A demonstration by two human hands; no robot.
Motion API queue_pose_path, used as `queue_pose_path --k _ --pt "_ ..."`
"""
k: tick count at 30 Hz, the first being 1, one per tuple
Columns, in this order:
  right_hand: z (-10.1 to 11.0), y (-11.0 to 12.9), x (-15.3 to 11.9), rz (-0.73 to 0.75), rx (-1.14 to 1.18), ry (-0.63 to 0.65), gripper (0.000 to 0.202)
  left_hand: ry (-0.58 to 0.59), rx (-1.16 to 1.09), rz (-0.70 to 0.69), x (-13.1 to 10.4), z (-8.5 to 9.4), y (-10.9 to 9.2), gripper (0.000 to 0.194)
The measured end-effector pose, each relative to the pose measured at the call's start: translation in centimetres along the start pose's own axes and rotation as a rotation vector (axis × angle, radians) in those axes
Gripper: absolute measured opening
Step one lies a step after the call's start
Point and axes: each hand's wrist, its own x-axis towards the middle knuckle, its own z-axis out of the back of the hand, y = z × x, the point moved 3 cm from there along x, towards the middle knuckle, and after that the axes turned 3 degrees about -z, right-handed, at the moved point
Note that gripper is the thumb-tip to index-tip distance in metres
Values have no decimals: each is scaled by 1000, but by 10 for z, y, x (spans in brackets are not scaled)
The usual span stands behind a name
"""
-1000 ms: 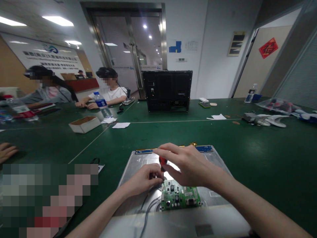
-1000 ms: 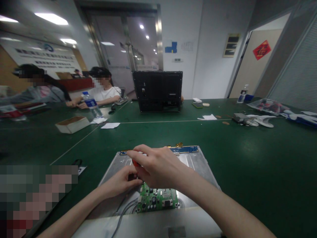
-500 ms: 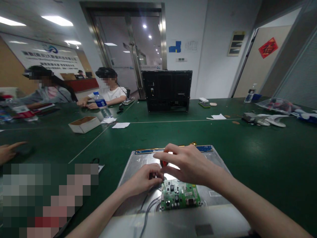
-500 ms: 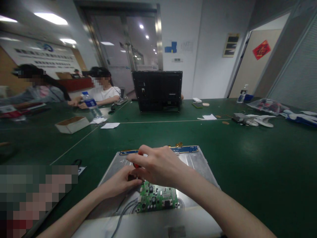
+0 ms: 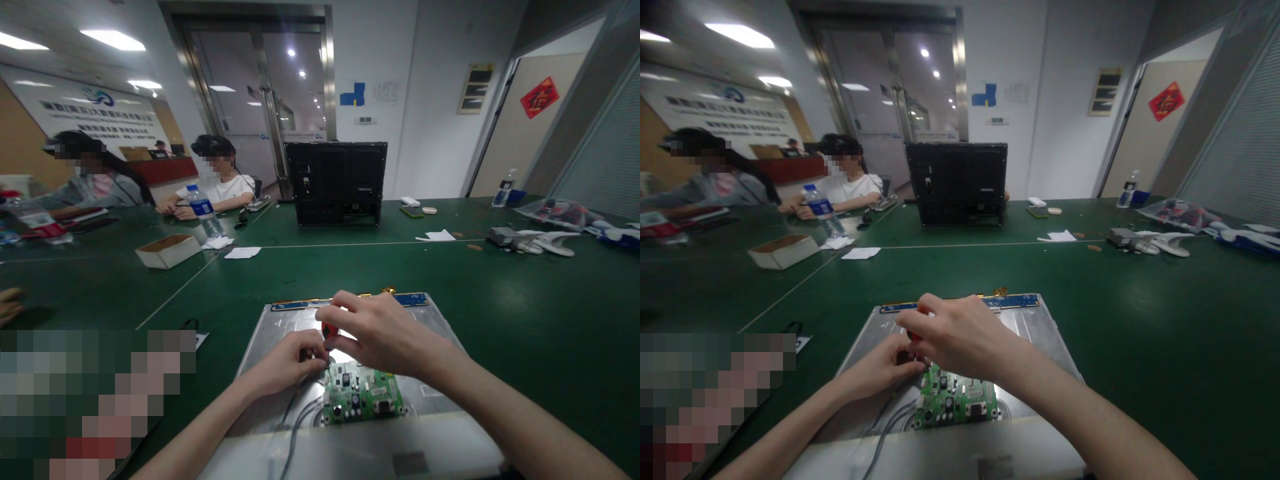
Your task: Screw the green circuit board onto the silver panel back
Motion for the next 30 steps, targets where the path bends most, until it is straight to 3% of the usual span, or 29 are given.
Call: queue_pose_path --k 3,12,22,30 --pt "-1 0 -1 27 -6 -26 19 0 -1 1 0 0 -2 9" --pt "2 2 -2 19 68 20 48 28 7 18 1 0 1 12" --pt "0 0 -1 -8 -24 -15 22 3 -7 11 0 1 -5 11" --pt "0 2 -1 3 72 19 46 10 -19 -33 0 0 1 11"
